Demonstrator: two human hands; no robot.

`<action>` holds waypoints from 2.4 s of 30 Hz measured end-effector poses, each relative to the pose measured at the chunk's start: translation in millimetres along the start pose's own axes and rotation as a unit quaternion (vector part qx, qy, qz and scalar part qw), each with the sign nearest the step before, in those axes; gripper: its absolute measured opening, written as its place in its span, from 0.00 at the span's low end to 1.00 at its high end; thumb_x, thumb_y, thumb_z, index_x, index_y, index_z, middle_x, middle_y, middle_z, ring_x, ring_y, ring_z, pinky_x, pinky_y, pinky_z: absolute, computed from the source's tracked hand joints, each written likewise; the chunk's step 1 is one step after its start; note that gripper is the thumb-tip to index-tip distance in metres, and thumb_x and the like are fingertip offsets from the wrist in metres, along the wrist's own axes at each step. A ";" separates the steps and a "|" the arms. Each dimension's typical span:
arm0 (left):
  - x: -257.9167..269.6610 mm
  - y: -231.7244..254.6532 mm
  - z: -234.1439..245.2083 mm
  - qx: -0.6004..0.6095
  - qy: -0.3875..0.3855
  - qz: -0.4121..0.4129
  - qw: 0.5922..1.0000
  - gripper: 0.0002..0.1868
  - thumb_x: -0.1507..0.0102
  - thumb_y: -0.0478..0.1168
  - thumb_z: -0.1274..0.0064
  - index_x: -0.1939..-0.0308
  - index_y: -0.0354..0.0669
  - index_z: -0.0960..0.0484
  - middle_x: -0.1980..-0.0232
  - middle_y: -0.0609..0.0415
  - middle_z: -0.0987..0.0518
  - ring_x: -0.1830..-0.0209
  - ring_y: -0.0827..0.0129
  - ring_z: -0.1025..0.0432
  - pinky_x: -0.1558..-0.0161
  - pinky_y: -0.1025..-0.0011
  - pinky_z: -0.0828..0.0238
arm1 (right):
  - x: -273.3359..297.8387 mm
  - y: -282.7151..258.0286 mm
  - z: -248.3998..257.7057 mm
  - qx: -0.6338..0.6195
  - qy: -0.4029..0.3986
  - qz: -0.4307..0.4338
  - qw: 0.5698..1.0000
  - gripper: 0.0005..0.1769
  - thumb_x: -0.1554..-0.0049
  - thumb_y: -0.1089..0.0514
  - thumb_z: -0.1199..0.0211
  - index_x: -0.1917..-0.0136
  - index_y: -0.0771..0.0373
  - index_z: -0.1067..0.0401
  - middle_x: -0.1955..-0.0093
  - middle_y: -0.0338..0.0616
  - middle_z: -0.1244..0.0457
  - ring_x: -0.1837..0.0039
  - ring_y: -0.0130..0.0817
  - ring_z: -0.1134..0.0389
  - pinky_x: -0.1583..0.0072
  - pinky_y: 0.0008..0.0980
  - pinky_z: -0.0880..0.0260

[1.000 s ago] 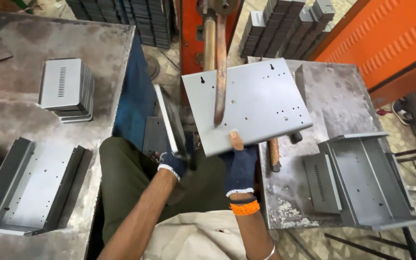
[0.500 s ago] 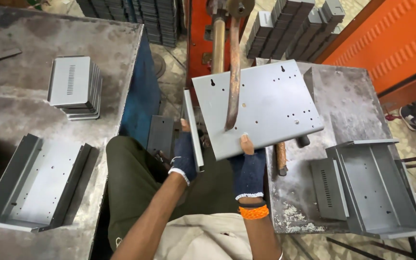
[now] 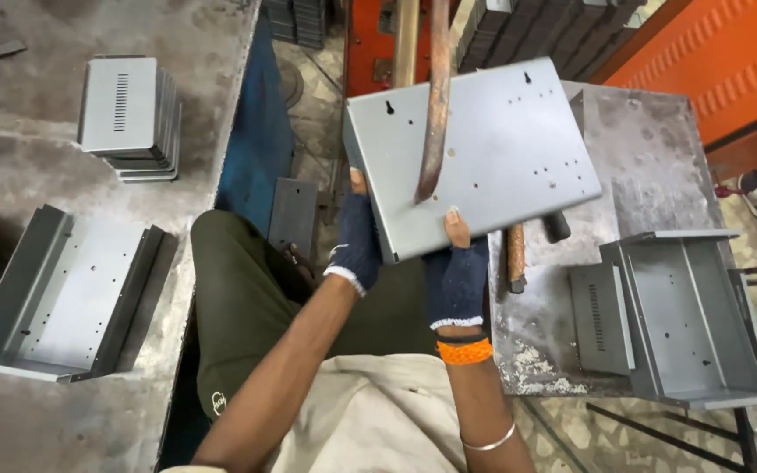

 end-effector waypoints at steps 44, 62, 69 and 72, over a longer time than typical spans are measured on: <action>-67.0 2.8 8.6 -0.083 -0.399 -0.378 0.831 0.84 0.63 0.31 0.15 0.16 0.51 0.62 0.16 0.49 0.49 0.17 0.62 0.54 0.18 0.57 0.57 | -114.9 68.6 23.7 -0.278 0.072 -0.079 0.954 0.15 0.47 0.56 0.27 0.48 0.63 0.24 0.54 0.52 0.31 0.54 0.46 0.27 0.52 0.48 0.21; -36.4 27.4 21.0 -0.071 -0.080 -0.308 0.946 0.18 0.32 0.47 0.59 0.58 0.37 0.19 0.56 0.49 0.20 0.52 0.71 0.32 0.39 0.73 0.38 | -59.9 9.4 30.1 -0.264 -0.009 -0.058 0.963 0.20 0.45 0.62 0.34 0.39 0.64 0.29 0.50 0.56 0.30 0.52 0.45 0.25 0.49 0.45 0.19; 0.2 47.4 27.3 -0.202 -0.303 -0.415 0.834 0.22 0.25 0.49 0.60 0.29 0.50 0.27 0.23 0.51 0.33 0.21 0.61 0.43 0.22 0.59 0.50 | -120.7 34.2 114.1 -0.129 0.015 -0.075 0.989 0.23 0.50 0.56 0.29 0.41 0.57 0.25 0.52 0.46 0.29 0.55 0.38 0.25 0.51 0.37 0.21; 6.2 42.4 13.8 -0.172 -0.321 -0.446 0.817 0.20 0.25 0.50 0.59 0.33 0.50 0.23 0.23 0.48 0.34 0.21 0.58 0.42 0.22 0.58 0.49 | -131.7 33.9 122.4 -0.080 0.021 -0.074 0.994 0.24 0.50 0.52 0.30 0.40 0.56 0.26 0.51 0.46 0.31 0.54 0.36 0.26 0.52 0.34 0.22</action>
Point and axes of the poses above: each hand's wrist, its own x-axis away from the middle knuckle, its own z-axis out of the back of the hand, y = z × x, the point moved 2 cm from there along -x, towards the middle knuckle
